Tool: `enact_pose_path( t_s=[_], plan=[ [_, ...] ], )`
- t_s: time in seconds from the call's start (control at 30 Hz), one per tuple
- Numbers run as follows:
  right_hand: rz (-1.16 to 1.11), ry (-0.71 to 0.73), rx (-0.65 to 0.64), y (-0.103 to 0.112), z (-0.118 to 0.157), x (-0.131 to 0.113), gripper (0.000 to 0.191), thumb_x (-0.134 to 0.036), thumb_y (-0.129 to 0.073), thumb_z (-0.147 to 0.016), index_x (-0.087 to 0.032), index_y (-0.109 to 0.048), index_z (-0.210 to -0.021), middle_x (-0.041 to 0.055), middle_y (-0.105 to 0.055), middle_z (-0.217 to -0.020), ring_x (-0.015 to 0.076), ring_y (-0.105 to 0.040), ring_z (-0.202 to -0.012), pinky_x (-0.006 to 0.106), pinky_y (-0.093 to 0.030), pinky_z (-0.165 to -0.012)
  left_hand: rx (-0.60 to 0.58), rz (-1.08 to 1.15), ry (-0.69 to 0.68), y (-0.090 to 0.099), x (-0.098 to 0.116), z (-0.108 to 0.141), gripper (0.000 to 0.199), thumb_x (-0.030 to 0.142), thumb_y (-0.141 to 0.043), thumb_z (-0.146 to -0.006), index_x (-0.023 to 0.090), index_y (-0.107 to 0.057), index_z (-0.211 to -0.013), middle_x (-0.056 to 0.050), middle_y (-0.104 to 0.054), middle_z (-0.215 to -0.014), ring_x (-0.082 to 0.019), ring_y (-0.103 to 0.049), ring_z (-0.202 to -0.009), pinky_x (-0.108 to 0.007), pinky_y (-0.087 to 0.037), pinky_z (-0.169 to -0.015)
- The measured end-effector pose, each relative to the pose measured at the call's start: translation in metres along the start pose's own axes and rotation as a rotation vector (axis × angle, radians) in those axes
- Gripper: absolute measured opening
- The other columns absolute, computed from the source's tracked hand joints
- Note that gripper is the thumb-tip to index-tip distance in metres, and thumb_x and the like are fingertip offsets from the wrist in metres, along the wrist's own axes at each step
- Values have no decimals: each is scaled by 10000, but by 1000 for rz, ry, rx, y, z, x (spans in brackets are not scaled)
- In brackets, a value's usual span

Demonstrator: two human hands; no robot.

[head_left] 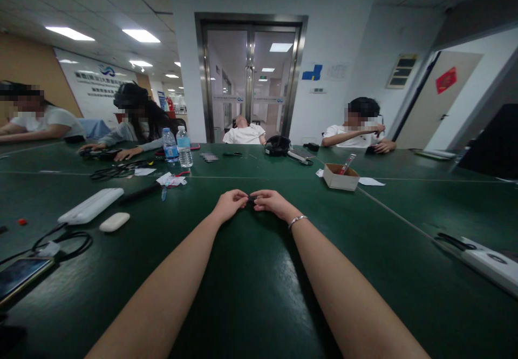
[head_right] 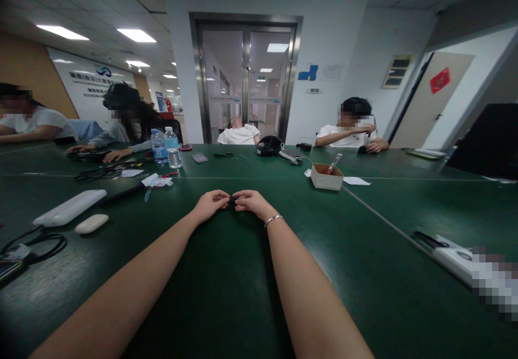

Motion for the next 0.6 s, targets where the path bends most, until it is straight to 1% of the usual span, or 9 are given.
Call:
enact_pose_path(
  t_s=[0.1, 0.23, 0.4, 0.6],
  plan=[
    [-55, 4, 35, 3, 0, 0, 242, 54, -568, -756, -62, -608, -965, 69, -647, -757, 108, -639, -595, 189, -554, -615, -2, 54, -3, 0, -1, -1, 271, 297, -654, -692, 149, -612, -914, -72, -652, -850, -161, -614, -744, -311, -502, -733],
    [-74, -3, 54, 5, 1, 1, 225, 47, -570, -764, -58, -613, -958, 93, -652, -807, 119, -647, -619, 186, -555, -618, -2, 78, 13, 1, -3, -1, 314, 341, -681, -672, 148, -617, -910, -75, -653, -836, -166, -614, -739, -319, -503, -723],
    [-82, 17, 37, 5, 1, 0, 222, 38, -570, -772, -73, -613, -960, 85, -647, -819, 115, -647, -620, 181, -556, -610, -14, 138, 51, -2, 1, 1, 327, 374, -668, -687, 121, -606, -884, -78, -646, -765, -157, -609, -695, -302, -496, -679],
    [-77, 45, -7, 3, 3, -3, 256, 45, -558, -772, -87, -608, -985, 65, -630, -802, 116, -647, -649, 201, -559, -663, -26, 155, 82, -4, 1, 2, 318, 387, -642, -712, 106, -596, -851, -87, -645, -743, -144, -603, -654, -273, -478, -624]
  ],
)
Point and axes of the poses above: each hand's wrist, its own z-axis away from the middle knuckle, its own y-axis out of the back of the hand, x = y × z, the point moved 8 cm from there along -z, towards the middle knuckle
